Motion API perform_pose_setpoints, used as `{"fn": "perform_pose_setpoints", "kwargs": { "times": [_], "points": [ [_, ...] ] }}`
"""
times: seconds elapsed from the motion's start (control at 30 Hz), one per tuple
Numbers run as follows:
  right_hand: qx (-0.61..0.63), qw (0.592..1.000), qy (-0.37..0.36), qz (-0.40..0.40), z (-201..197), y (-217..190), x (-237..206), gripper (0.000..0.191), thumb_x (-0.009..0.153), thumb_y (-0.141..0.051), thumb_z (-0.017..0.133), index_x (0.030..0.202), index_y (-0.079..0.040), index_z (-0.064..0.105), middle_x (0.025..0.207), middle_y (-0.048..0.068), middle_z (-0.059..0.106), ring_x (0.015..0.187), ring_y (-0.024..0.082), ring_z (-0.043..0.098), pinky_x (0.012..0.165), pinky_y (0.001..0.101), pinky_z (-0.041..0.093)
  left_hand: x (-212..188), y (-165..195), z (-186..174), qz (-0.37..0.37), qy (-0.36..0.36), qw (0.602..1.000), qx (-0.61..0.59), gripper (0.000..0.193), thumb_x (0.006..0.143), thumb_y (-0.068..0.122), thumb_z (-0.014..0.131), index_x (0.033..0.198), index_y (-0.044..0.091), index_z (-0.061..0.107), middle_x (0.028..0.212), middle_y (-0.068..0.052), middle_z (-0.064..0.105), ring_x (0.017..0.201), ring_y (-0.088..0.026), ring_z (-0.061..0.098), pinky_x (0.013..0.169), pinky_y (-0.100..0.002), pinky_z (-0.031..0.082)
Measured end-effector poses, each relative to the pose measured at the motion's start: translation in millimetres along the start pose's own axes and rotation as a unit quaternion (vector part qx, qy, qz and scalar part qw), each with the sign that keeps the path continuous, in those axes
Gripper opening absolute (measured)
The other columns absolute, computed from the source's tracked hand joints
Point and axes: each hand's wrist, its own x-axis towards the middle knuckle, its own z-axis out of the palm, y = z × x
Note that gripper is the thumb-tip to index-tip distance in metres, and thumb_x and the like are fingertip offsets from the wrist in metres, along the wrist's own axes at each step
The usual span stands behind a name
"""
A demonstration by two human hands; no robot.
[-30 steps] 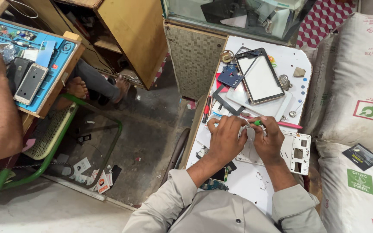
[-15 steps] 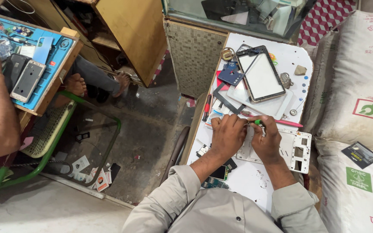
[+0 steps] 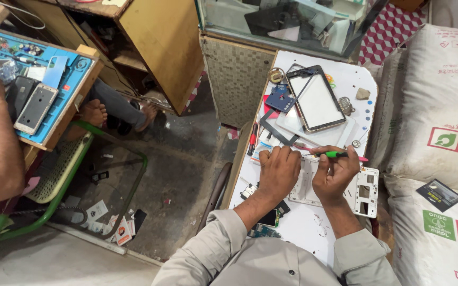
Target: The person sits at a repair bench and works on the white mid-frame of a disassembled mobile phone, using a green-handled screwdriver to unscrew and manipulate small internal components, handling tiny parts by hand and repositioning the frame on the bench.
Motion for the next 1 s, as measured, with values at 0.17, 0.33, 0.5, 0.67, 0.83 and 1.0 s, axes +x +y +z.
{"fn": "perform_pose_setpoints", "kwargs": {
  "times": [0.17,0.33,0.5,0.67,0.83,1.0],
  "points": [
    [0.027,0.998,0.021,0.046,-4.2,-1.0,0.4,0.062,0.107,0.007,0.044,0.156,-0.013,0.011,0.108,0.023,0.063,0.097,0.027,0.068,0.089,0.0365,0.059,11.3,6.0,4.4,0.021,-0.035,0.994,0.1,0.007,0.083,0.01,0.069,0.089,0.011,0.065,0.086,-0.005,0.057,0.087,-0.023,0.056,0.084,-0.044,0.034],
    [0.057,0.994,0.048,0.082,-8.0,0.3,0.3,0.061,0.109,0.005,0.043,0.158,-0.011,0.011,0.109,0.021,0.062,0.092,0.025,0.067,0.09,0.0364,0.059,22.2,14.2,12.7,0.059,-0.076,0.971,0.218,0.009,0.08,0.012,0.066,0.089,0.009,0.066,0.086,-0.007,0.058,0.091,-0.023,0.056,0.098,-0.043,0.036],
    [0.079,0.989,0.066,0.107,-10.4,0.2,0.4,0.061,0.11,0.004,0.046,0.158,-0.009,0.011,0.111,0.02,0.062,0.097,0.024,0.069,0.094,0.0369,0.058,29.1,15.3,16.3,0.11,-0.091,0.955,0.258,0.021,0.08,0.016,0.064,0.093,0.0,0.069,0.089,-0.016,0.062,0.099,-0.031,0.059,0.102,-0.045,0.034],
    [0.062,0.99,0.06,0.115,-12.3,1.4,-2.7,0.061,0.111,0.001,0.046,0.16,-0.009,0.01,0.112,0.02,0.061,0.096,0.022,0.067,0.093,0.0341,0.057,30.7,12.0,19.3,0.12,-0.161,0.947,0.251,0.025,0.087,0.015,0.061,0.099,-0.005,0.07,0.093,-0.021,0.064,0.103,-0.036,0.059,0.105,-0.047,0.032],
    [0.037,0.993,0.047,0.101,-13.3,4.1,-3.6,0.061,0.111,0.001,0.047,0.159,-0.009,0.01,0.112,0.02,0.062,0.095,0.022,0.067,0.091,0.0329,0.057,34.0,10.4,21.9,0.096,-0.179,0.95,0.235,0.028,0.087,0.017,0.058,0.098,-0.005,0.07,0.093,-0.022,0.065,0.103,-0.036,0.059,0.105,-0.047,0.031],
    [0.028,0.994,0.04,0.095,-15.1,7.0,-2.7,0.061,0.111,0.001,0.045,0.16,-0.008,0.01,0.11,0.02,0.062,0.094,0.021,0.067,0.084,0.0296,0.056,26.8,15.2,23.3,0.124,-0.109,0.942,0.291,0.026,0.083,0.018,0.061,0.095,-0.003,0.069,0.092,-0.019,0.062,0.103,-0.035,0.058,0.105,-0.047,0.032]
  ]
}}
